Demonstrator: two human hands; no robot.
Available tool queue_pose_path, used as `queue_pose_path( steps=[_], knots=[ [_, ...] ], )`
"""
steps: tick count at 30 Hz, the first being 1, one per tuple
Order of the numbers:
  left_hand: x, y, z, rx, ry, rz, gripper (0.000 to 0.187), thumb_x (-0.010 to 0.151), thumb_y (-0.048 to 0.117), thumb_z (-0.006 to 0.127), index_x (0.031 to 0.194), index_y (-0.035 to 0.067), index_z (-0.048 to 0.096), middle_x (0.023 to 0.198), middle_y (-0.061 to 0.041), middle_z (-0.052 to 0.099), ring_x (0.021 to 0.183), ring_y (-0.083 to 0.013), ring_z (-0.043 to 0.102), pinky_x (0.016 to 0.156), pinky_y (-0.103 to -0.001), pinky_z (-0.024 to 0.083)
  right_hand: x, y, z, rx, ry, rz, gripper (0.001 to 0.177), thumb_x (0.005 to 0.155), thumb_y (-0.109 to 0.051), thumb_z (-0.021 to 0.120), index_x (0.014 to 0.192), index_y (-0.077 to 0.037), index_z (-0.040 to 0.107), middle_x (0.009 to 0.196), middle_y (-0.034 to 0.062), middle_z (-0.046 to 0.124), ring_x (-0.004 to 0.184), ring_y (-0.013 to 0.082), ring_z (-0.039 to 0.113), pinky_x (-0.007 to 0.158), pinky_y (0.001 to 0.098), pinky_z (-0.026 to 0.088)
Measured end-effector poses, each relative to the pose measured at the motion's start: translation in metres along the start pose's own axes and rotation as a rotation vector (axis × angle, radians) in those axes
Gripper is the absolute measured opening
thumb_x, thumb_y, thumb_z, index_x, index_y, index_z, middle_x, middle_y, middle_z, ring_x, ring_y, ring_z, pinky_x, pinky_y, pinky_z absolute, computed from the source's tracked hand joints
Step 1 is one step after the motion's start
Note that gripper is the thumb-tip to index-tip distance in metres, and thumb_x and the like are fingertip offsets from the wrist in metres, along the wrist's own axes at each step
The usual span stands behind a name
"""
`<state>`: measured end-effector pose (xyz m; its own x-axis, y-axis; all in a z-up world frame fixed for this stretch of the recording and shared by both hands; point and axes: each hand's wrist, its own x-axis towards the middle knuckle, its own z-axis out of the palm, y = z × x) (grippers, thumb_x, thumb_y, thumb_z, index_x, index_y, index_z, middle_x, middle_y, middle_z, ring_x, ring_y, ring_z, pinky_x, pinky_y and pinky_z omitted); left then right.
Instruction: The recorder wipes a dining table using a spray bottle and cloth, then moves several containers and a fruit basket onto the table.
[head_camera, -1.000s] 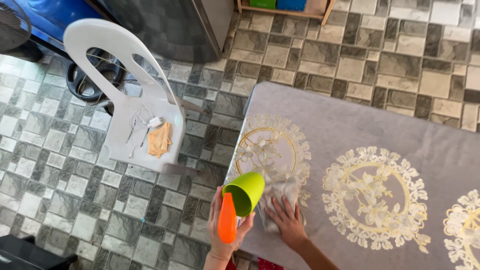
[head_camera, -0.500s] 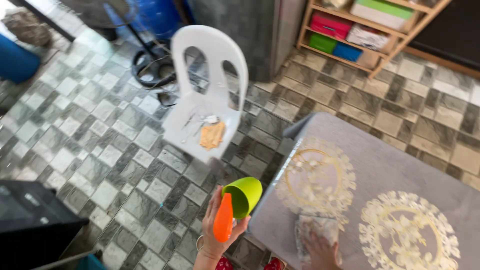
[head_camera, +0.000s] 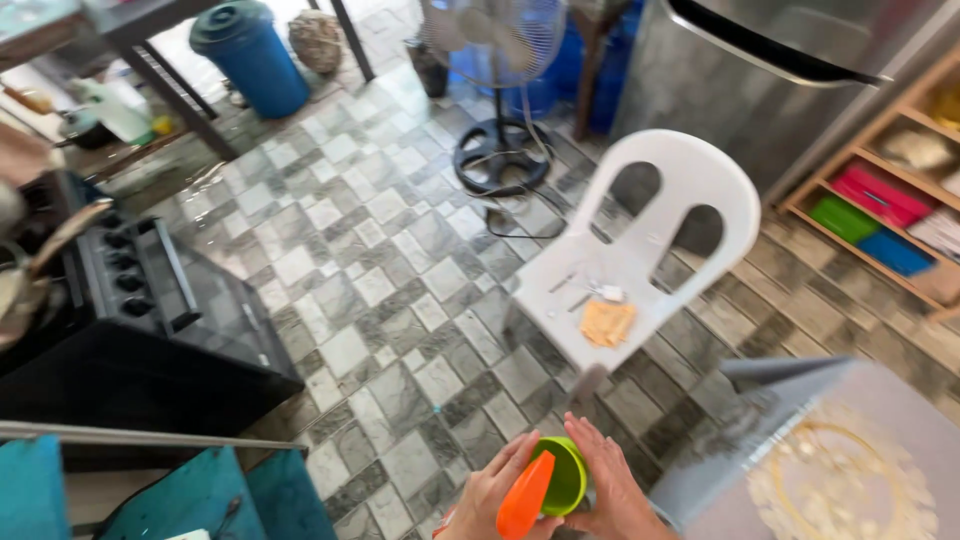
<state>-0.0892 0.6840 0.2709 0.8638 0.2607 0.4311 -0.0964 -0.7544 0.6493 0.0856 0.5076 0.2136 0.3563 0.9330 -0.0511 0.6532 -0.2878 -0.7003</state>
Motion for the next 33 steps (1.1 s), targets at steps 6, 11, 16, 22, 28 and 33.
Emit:
queue_pose_path(
  steps=[6,11,16,22,28,33],
  knots=[
    [0.001,-0.032,-0.084,-0.180,-0.062,-0.341,0.094,0.086,0.076,0.063,0.158,0.021,0.038,0.155,-0.005,0.052,0.102,-0.0306,0.079,0.064,-0.039,0.057,0.080,-0.077,0.018,0.302,0.047,0.011,0.108,0.060,-0.032,0.106,0.150,-0.020,0.048,0.155,0.0049,0.051,0.146,0.0188,0.048,0.119,0.0355,0.034],
    [0.014,-0.081,-0.120,-0.180,-0.002,-0.570,0.067,0.095,0.017,0.060,0.158,0.025,0.039,0.166,0.003,0.037,0.079,-0.0270,0.080,0.070,-0.028,0.053,0.163,-0.126,0.019,0.695,0.032,0.112,0.109,0.051,-0.011,0.110,0.144,-0.012,0.054,0.143,0.0062,0.067,0.128,0.0128,0.065,0.109,0.0274,0.046],
    [0.039,-0.165,-0.144,-0.150,0.285,-0.442,0.104,0.074,0.077,0.075,0.153,0.016,0.047,0.161,-0.010,0.043,0.141,-0.0234,0.054,0.087,-0.037,0.060,0.276,-0.119,0.030,0.534,0.041,0.023,0.101,0.057,-0.012,0.105,0.143,-0.016,0.052,0.141,0.0024,0.069,0.128,0.0123,0.066,0.109,0.0273,0.047],
    [0.115,-0.266,-0.205,0.080,0.455,-0.316,0.096,0.077,0.068,0.081,0.143,0.004,0.055,0.156,-0.014,0.049,0.127,-0.0227,0.064,0.089,-0.037,0.062,0.436,-0.111,0.012,0.413,-0.013,-0.022,0.113,0.055,-0.017,0.106,0.149,-0.021,0.044,0.147,-0.0011,0.060,0.135,0.0127,0.058,0.111,0.0268,0.041],
    [0.181,-0.348,-0.272,0.300,0.580,-0.319,0.087,0.085,0.063,0.077,0.141,0.000,0.055,0.151,-0.013,0.056,0.133,-0.0277,0.061,0.085,-0.038,0.064,0.573,-0.154,-0.025,0.490,-0.105,-0.070,0.113,0.057,-0.018,0.104,0.150,-0.020,0.040,0.149,0.0014,0.057,0.134,0.0167,0.057,0.114,0.0316,0.039],
    [0.226,-0.430,-0.324,0.222,0.733,-0.482,0.079,0.083,0.056,0.081,0.143,0.011,0.056,0.147,-0.006,0.061,0.082,-0.0015,0.080,0.064,-0.025,0.067,0.686,-0.168,-0.012,0.628,-0.109,-0.158,0.115,0.056,-0.021,0.103,0.151,-0.017,0.039,0.140,0.0064,0.064,0.126,0.0213,0.066,0.107,0.0352,0.049]
  ],
)
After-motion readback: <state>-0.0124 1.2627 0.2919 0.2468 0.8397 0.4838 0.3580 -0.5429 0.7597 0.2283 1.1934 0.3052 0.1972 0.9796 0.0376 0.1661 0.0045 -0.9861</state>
